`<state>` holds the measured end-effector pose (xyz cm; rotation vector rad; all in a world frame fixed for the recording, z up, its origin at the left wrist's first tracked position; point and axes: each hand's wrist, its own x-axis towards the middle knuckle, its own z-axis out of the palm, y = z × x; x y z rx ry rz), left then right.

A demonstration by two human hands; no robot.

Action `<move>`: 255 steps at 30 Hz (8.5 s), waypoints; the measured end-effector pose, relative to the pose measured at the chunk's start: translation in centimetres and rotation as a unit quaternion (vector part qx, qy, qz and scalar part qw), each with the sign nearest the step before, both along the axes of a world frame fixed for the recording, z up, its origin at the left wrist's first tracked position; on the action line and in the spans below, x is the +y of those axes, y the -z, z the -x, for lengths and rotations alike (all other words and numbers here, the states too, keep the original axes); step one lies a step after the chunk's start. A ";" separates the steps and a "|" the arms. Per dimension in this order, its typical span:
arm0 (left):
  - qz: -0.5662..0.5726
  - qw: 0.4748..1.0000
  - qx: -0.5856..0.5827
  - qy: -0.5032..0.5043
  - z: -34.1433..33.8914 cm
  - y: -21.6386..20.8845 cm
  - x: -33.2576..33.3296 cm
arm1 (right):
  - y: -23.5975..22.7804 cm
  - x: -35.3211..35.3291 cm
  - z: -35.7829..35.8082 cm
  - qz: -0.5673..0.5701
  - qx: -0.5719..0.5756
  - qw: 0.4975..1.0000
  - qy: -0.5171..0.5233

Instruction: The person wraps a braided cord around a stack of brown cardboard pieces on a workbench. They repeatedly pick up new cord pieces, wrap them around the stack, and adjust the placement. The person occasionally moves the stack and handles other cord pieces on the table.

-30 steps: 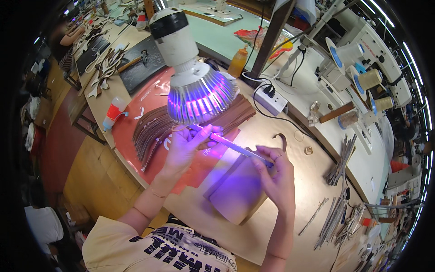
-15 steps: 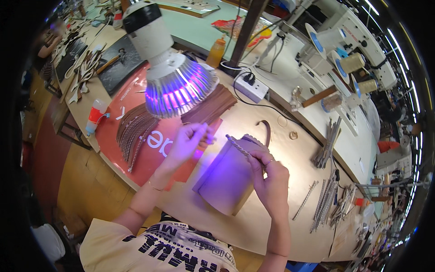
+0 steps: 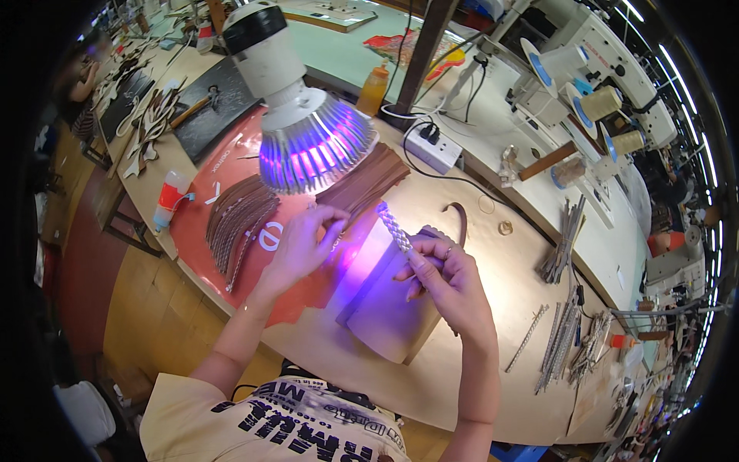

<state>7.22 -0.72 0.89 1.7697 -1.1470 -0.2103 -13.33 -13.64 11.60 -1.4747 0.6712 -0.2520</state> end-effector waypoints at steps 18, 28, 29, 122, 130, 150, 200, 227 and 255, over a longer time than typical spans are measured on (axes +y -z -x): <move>-0.111 0.973 -0.200 -0.003 -9.1 4.9 -14.2 | 0.9 -2.2 2.1 0.062 0.018 0.990 0.122; -0.156 0.965 -0.208 0.030 -9.9 3.7 -13.2 | 1.6 -2.2 2.5 0.055 -0.007 0.991 0.119; -0.161 0.963 -0.211 0.036 -9.9 3.5 -12.7 | 1.6 -2.1 2.6 0.052 -0.007 0.991 0.120; 0.167 0.697 0.697 0.020 6.8 -0.5 1.8 | 1.6 4.5 -3.0 0.217 0.199 0.956 -0.017; 0.182 0.682 0.708 0.030 6.8 -0.3 1.6 | 1.7 3.9 -2.8 0.197 0.211 0.957 -0.029; 0.161 0.700 0.695 0.001 6.9 -0.1 1.4 | 1.9 1.7 -2.0 -0.001 0.106 0.994 0.005; 0.035 0.945 0.325 -0.006 8.4 4.0 0.8 | 1.3 5.4 -1.4 0.233 0.177 0.950 0.112; 0.158 0.792 0.589 0.022 6.2 -0.8 1.1 | 2.5 5.7 -4.5 0.312 0.281 0.907 0.029; 0.199 0.741 0.640 0.025 6.4 -1.2 1.1 | 2.6 5.5 -4.3 0.301 0.274 0.913 0.030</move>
